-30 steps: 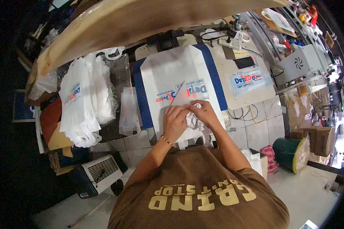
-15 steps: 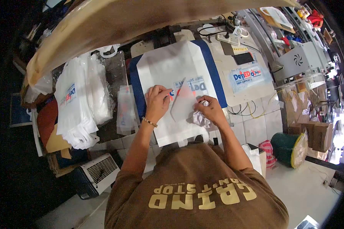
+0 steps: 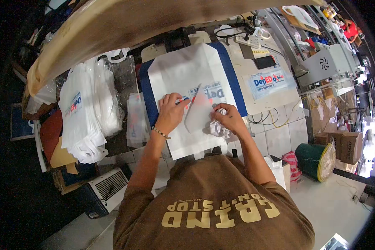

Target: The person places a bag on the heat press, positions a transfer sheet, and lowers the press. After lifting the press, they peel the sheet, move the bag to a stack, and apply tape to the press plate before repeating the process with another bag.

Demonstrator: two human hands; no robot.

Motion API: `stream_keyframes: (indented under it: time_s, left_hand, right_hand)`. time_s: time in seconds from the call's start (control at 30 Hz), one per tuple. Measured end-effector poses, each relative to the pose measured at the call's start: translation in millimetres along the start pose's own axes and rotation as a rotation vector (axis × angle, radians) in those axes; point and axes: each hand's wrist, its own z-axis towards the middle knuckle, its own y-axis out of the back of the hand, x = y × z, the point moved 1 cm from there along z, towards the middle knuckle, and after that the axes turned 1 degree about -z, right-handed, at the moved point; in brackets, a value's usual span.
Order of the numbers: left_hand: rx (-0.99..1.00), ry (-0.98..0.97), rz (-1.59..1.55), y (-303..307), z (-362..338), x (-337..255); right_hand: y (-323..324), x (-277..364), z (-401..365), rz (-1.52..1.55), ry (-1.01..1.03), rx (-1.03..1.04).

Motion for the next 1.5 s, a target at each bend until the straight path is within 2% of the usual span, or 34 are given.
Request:
stream_keyframes:
  time_s: [0.13, 0.2, 0.23, 0.3, 0.4, 0.47, 0.57, 0.6, 0.63, 0.7, 0.93, 1.0, 1.03, 1.1, 1.13, 1.2, 1.23, 1.3, 1.33, 1.4, 1.43, 1.5]
  left_hand:
    - [0.115, 0.061, -0.123, 2.5, 15.4, 21.7]
    - [0.281, 0.065, -0.143, 6.6, 29.2, 30.6]
    - [0.278, 0.069, -0.142, 9.7, 34.7, 32.1]
    - [0.391, 0.005, -0.080, 14.1, 42.7, 32.8]
    - [0.441, -0.020, -0.047, 16.5, 45.4, 33.4]
    - [0.457, -0.025, -0.101, 9.8, 45.9, 51.5]
    - [0.433, -0.046, -0.151, -0.7, 42.4, 66.7]
    - [0.393, -0.059, -0.147, -0.5, 42.6, 66.9]
    - [0.392, -0.062, -0.150, 0.1, 43.4, 68.1]
    - [0.416, -0.044, -0.216, 1.1, 45.1, 71.0]
    - [0.412, -0.046, -0.225, -4.4, 45.0, 78.1]
    - [0.389, -0.168, -0.157, -4.0, 45.2, 80.8]
    - [0.387, -0.167, -0.158, -2.7, 48.3, 85.4]
    - [0.443, -0.239, -0.372, 0.3, 55.7, 93.4]
    - [0.442, -0.241, -0.373, -0.6, 55.7, 93.7]
    - [0.388, 0.125, -0.690, -1.8, 57.5, 94.7]
    - [0.388, 0.123, -0.691, -1.1, 57.5, 93.0]
    - [0.284, 0.330, -1.011, 3.5, 57.3, 87.9]
    - [0.284, 0.329, -1.012, 6.7, 58.0, 82.7]
    - [0.134, 0.214, -0.601, 14.9, 60.1, 70.6]
    - [0.133, 0.213, -0.602, 18.4, 58.3, 63.2]
    - [0.013, -0.125, -0.223, 24.3, 53.0, 46.3]
  right_hand:
    - [-0.8, 6.4, 3.8, -0.093, 0.058, 0.028]
    - [-1.9, 9.4, 5.8, -0.116, 0.071, 0.049]
    - [-2.0, 6.0, 7.6, -0.097, 0.074, 0.065]
    - [-1.6, 11.6, 8.0, -0.079, 0.075, 0.082]
    - [-5.8, 28.4, 7.4, -0.122, 0.016, 0.134]
    - [-17.2, 32.8, 11.4, -0.016, 0.246, 0.074]
    - [-27.1, 44.0, 13.1, -0.084, 0.191, 0.132]
    - [-23.4, 61.9, 9.6, -0.408, 0.096, 0.218]
    - [-28.9, 55.7, 10.7, -0.410, 0.094, 0.215]
    - [-46.1, 45.6, 9.9, -0.704, 0.469, -0.030]
    - [-62.2, 43.3, 6.9, -0.815, 0.452, -0.121]
    - [-63.4, 38.8, 9.2, -0.821, 0.467, -0.121]
    - [-63.8, 37.4, 10.3, -0.825, 0.482, -0.122]
    - [-65.2, 35.9, 11.5, -0.852, 0.478, -0.107]
    - [-65.6, 36.0, 12.0, -0.878, 0.473, -0.093]
    - [-65.0, 35.8, 11.8, -0.877, 0.479, -0.095]
    - [-65.1, 35.9, 11.2, -0.874, 0.485, -0.095]
    - [-65.3, 38.2, 10.7, -0.880, 0.481, -0.092]
    - [-65.4, 39.5, 10.3, -0.886, 0.478, -0.089]
    - [-65.8, 40.8, 9.1, -0.891, 0.485, -0.095]
    - [-65.6, 41.3, 8.7, -0.896, 0.492, -0.102]
    - [-65.5, 41.4, 8.9, -0.891, 0.486, -0.106]
